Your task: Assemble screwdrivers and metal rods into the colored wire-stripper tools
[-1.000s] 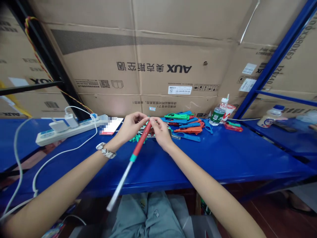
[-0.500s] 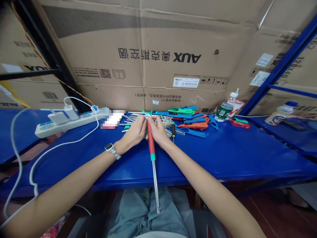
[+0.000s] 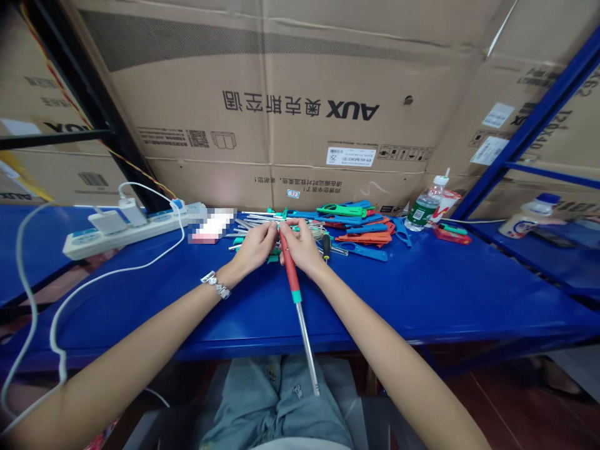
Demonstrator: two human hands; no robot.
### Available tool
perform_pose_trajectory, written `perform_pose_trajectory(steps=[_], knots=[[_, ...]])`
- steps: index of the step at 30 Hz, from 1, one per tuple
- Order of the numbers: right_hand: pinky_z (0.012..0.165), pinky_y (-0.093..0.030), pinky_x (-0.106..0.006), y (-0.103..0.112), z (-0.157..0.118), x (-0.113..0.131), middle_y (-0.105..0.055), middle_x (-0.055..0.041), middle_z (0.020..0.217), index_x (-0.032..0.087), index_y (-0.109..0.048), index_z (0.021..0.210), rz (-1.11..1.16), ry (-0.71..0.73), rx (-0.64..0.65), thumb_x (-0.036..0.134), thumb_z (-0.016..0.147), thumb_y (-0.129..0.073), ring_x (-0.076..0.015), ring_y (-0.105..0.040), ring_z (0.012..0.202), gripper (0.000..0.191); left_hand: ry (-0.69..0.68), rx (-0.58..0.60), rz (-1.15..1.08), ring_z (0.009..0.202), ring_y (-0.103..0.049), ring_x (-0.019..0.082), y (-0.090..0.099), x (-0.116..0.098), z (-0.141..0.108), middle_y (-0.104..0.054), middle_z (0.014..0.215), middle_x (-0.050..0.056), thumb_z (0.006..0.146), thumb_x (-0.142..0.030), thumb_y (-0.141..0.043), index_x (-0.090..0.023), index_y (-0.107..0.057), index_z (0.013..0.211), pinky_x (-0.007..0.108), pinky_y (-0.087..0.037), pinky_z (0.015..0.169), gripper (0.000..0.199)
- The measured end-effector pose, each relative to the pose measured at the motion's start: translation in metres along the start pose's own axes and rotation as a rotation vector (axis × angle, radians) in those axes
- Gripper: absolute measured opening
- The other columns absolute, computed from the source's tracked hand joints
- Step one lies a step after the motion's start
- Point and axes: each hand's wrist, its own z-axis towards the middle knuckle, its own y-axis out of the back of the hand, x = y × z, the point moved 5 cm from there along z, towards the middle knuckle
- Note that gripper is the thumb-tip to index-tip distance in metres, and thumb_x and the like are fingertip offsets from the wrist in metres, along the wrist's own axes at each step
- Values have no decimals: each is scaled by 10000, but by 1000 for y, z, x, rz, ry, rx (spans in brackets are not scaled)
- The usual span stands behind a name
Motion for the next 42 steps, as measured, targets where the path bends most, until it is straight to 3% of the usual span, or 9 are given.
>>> perform_pose_trajectory(steps=[6,12,17,21,28,32,37,42], knots=[[353,-447,-256,-6,-3,-4,-514,121,512,284,-439,970,28,-23,13,724,795,-647,-148,-554,355,518,-214,-22,143,741,-506,193,-1,-7,-4,-500,829,28,1045,-253,-335,-236,-372,838,330,-400,705,211],[355,-440,-268,1,-2,-2,-548,108,581,286,-443,956,39,-13,-48,713,797,-652,-136,-539,351,502,-119,-6,136,651,-474,185,11,2,4,-473,690,-2,1040,-285,-352,-238,-358,736,325,-371,671,308],[351,-403,-265,16,2,-1,-575,92,593,283,-445,938,26,-13,-120,713,772,-678,-151,-561,382,516,-188,162,120,638,-491,164,27,14,-2,-540,690,1,998,-312,-498,-215,-486,724,298,-370,639,291],[347,-366,-261,19,3,-4,-590,80,590,283,-448,932,15,-28,-121,714,760,-692,-162,-574,400,524,-226,254,152,687,-552,170,27,26,-6,-630,742,26,939,-307,-593,-204,-623,764,301,-405,668,206],[348,-324,-256,22,4,-9,-596,65,618,278,-464,928,70,-113,-163,667,774,-706,-183,-604,436,483,-311,225,258,794,-578,210,24,24,-5,-606,786,55,944,-326,-585,-208,-744,832,353,-464,783,228],[381,-385,-280,31,8,-13,-581,51,626,265,-508,911,159,-136,-241,642,778,-711,-186,-607,460,448,-300,192,188,948,-615,228,31,14,-10,-632,1010,81,941,-264,-583,-210,-730,1059,392,-499,881,196],[512,-531,-356,48,17,-19,-606,19,694,274,-500,899,274,-78,-352,615,800,-666,-221,-665,593,391,-295,258,28,947,-638,227,27,-7,-19,-674,1052,63,763,-352,-835,-247,-656,1268,391,-528,874,546],[541,-558,-361,55,19,-19,-611,-3,704,266,-490,809,213,-51,-340,512,805,-606,-210,-645,621,273,-224,31,-245,892,-658,195,30,-20,-18,-732,1022,71,868,-415,-737,-231,-731,1085,342,-537,795,284]])
